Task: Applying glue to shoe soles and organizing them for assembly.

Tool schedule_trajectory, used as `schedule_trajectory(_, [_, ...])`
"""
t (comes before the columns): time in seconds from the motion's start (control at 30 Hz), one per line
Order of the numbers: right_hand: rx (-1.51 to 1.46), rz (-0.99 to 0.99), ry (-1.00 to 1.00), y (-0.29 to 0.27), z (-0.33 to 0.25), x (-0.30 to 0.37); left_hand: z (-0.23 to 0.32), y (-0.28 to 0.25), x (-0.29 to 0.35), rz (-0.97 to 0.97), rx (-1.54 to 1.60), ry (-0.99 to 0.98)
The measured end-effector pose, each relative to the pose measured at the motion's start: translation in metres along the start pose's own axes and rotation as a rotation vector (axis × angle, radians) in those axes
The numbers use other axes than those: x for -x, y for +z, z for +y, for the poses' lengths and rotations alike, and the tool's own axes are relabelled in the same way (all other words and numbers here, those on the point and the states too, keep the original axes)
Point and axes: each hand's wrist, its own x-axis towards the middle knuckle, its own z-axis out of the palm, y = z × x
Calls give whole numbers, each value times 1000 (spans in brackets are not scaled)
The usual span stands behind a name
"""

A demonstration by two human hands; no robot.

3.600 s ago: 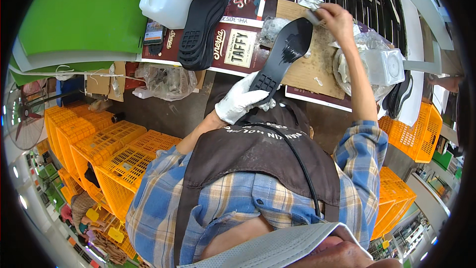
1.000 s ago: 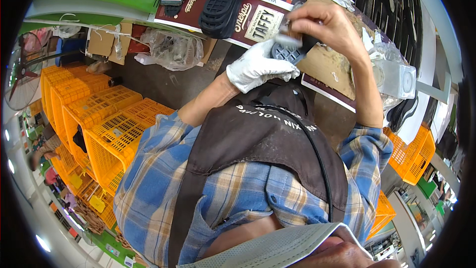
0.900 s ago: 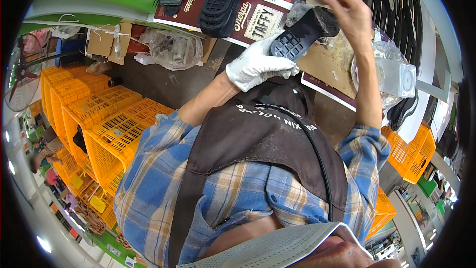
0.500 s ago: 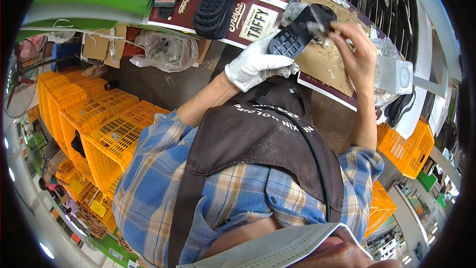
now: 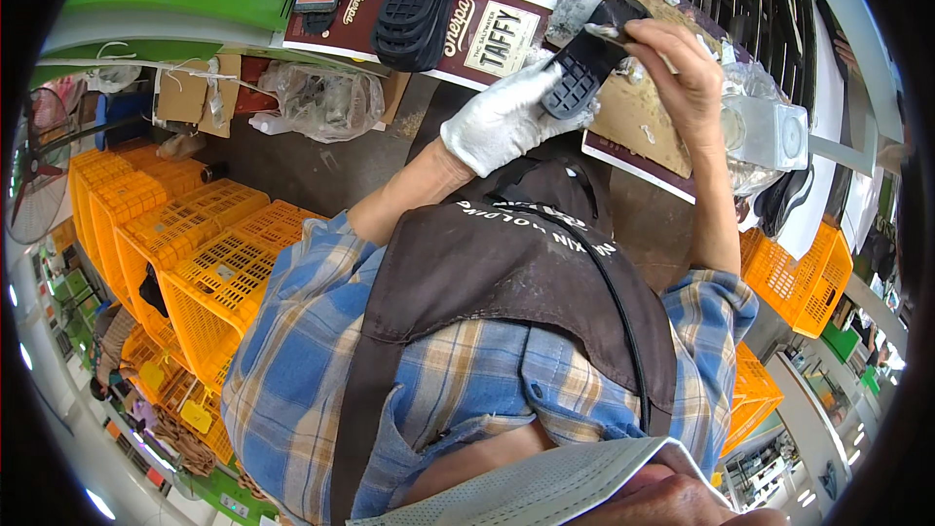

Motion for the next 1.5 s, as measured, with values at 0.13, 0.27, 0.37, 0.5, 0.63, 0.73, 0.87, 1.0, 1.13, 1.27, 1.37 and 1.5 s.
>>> schedule_trajectory(0.13, [98, -23, -115, 10, -20, 20, -1, -5, -4, -11, 374, -27])
schedule_trajectory(0.27, [64, -159, -103, -4, -51, 38, -3, -10, -7, -144, 576, -68])
schedule_trajectory(0.37, [-8, -104, -139, -10, -59, 29, -3, -11, -8, -196, 572, -81])
schedule_trajectory(0.5, [175, -51, -134, -3, -59, 15, -3, -13, -11, -187, 497, -82])
schedule_trajectory(0.63, [141, -130, -295, 3, -67, 25, -3, -19, -17, -259, 591, -124])
schedule_trajectory(0.73, [139, -57, -258, 6, -68, 30, -4, -22, -24, -585, 586, -170])
schedule_trajectory(0.87, [254, -41, -223, 11, -66, 25, -5, -21, -19, -156, 518, -140])
schedule_trajectory(1.0, [113, -68, -338, 18, -70, 30, -4, -20, -17, -250, 510, -87])
schedule_trajectory(1.13, [242, -59, -47, 23, -75, 41, -6, -23, -23, -369, 666, -157])
schedule_trajectory(1.27, [41, -119, -208, 23, -78, 36, -6, -24, -25, -341, 591, -195])
schedule_trajectory(1.37, [223, 164, -151, 23, -68, 16, -11, -21, -24, -308, 642, -177])
schedule_trajectory(1.5, [422, 126, -8, 34, -60, 8, -11, -21, -26, -199, 571, -226])
